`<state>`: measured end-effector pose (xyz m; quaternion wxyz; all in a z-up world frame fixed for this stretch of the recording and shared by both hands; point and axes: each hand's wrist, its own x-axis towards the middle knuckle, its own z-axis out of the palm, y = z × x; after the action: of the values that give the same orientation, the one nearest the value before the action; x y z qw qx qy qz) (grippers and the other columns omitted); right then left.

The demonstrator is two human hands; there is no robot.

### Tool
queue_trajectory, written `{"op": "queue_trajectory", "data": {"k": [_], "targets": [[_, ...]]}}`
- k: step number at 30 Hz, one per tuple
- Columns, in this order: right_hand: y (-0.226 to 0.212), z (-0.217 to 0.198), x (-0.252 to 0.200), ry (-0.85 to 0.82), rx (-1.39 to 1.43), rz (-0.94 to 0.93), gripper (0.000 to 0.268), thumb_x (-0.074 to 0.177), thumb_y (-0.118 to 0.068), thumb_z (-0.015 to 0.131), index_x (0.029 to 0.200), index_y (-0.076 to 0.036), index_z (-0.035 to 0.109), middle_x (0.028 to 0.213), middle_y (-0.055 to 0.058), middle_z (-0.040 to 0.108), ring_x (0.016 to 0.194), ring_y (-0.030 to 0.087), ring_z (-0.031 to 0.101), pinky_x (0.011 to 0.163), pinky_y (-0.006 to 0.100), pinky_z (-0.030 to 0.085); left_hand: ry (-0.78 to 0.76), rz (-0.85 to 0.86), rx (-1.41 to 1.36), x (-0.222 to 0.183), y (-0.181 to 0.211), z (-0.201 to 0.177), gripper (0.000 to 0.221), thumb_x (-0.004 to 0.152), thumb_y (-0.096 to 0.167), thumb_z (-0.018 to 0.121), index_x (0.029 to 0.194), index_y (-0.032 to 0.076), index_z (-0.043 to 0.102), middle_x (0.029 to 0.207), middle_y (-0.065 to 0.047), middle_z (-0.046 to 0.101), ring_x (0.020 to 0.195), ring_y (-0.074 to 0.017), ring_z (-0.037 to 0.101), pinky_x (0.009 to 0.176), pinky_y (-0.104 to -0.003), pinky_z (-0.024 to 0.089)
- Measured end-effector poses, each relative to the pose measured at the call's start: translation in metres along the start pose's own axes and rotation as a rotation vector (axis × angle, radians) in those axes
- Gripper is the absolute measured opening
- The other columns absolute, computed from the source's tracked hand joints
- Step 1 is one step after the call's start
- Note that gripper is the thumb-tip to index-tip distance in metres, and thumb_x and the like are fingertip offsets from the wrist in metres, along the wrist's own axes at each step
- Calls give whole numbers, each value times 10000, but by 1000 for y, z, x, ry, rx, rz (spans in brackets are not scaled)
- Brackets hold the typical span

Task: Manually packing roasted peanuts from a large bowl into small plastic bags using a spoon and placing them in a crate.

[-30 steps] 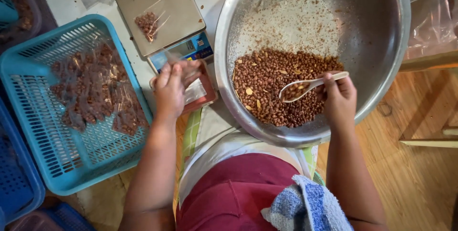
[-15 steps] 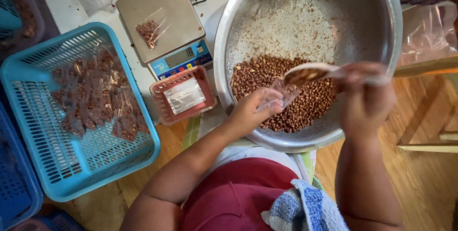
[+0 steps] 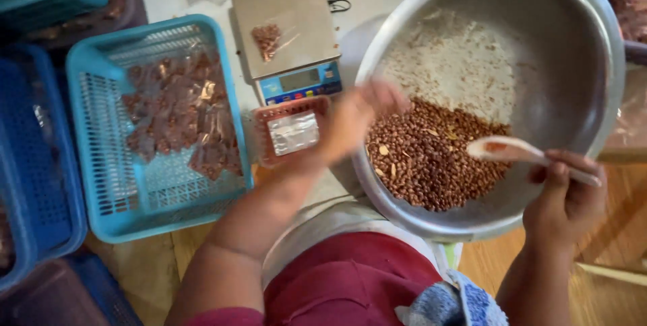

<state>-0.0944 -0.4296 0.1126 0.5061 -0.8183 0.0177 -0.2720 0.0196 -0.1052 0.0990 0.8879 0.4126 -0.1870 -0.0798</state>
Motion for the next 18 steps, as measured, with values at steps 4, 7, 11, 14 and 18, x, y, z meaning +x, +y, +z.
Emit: {"op": "queue_trajectory", "data": {"k": [4,7,11,14,18], "targets": [[22,4,-26,-31,7,126,87,1248,-31,505,1213,10,573,945,165,597,753,209,580,727,303,486,229,330,835,58,65,-86,300,1078,395,433,1053,124,558,1027,-35,719,968,-171,729,860,-258,648],[23,18,-38,-134,-157,340,107,1205,-126,572,1174,-31,611,903,107,639,767,180,596,706,310,497,587,158,1361,84,69,-166,127,986,345,630,1065,265,689,1160,24,676,990,-185,704,758,-340,593],[49,47,-56,-197,-461,514,127,1084,-230,628,1017,-131,670,886,57,684,810,192,614,704,388,456,597,212,1566,80,50,-209,310,824,209,838,1082,114,695,1123,-83,700,1052,-277,654,896,-415,506],[40,57,-61,-201,-477,506,231,1080,-302,619,915,-141,616,794,39,647,767,184,586,707,387,426,612,371,1726,52,38,-192,691,694,345,1005,1193,60,621,1185,-153,623,1147,-355,573,1005,-465,450],[8,56,-45,-75,-130,417,154,1116,-164,641,985,-84,649,769,10,601,679,98,521,588,271,415,708,401,1612,17,31,-174,88,989,179,678,1058,177,734,1011,-33,650,891,-228,680,811,-357,542]]}}
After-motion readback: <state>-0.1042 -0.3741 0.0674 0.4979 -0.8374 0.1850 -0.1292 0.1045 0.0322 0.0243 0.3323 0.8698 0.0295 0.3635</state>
